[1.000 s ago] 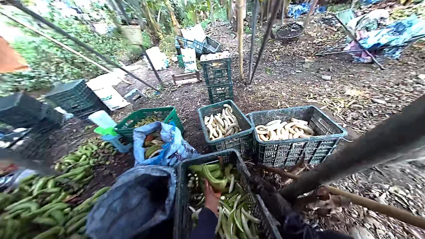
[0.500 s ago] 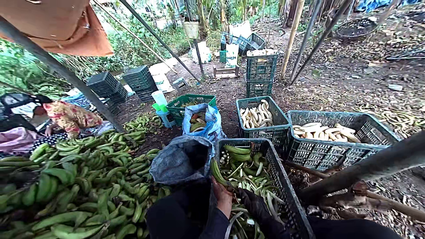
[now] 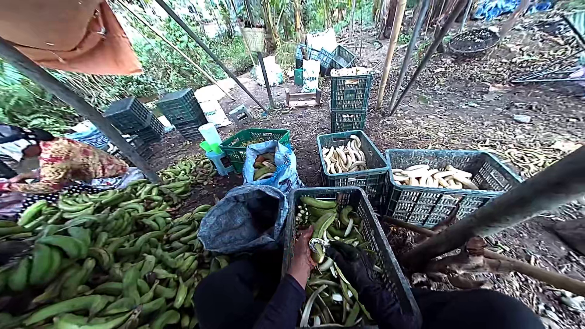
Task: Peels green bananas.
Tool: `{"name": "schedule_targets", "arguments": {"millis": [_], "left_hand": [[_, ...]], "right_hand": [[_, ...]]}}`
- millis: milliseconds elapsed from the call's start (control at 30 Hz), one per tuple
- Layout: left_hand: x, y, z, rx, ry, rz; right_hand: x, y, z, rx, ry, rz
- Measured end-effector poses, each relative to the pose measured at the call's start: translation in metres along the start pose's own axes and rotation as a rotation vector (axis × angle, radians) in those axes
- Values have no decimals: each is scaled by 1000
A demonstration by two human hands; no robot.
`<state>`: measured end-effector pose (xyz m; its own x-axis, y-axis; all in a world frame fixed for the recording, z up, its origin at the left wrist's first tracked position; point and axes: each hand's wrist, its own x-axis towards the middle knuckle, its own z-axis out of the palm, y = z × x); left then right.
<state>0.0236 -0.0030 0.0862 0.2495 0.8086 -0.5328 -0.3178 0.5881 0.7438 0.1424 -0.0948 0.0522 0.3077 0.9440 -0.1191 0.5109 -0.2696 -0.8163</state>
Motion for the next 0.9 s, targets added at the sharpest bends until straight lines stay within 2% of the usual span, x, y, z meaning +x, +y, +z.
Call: {"name": "schedule_targets", "arguments": {"millis": [133,233,300,367,500,600,700,767,833,900], "left_hand": [[-10,-13,0,83,77,65],[-13,-23,-10,8,107,36],[-1,-20,-23,-114,69,-31],[7,-13,-26,-136,37,-64],[14,-2,-17,-79,-47,-21],[3,-5,-12,44,-54,-48],[-4,-10,-12,192,14,-135],[-3,-15,-13,253,71,-200],[-4,-18,-18,280,82,-162],[-3,-18,-24,254,69,-21]], "right_hand": [[27,-1,9,21,205,164],[49,3,-11,69,262,342],[42,-10,-26,106,226,230],[17,-21,-27,39,106,99],[-24,-29,-10,-72,-65,114],[-15,-19,6,-78,47,99],[25,0,8,-164,271,-10],[53,0,-4,-174,385,-5],[61,-11,-21,-95,377,7],[43,-27,-28,-100,251,7]]}}
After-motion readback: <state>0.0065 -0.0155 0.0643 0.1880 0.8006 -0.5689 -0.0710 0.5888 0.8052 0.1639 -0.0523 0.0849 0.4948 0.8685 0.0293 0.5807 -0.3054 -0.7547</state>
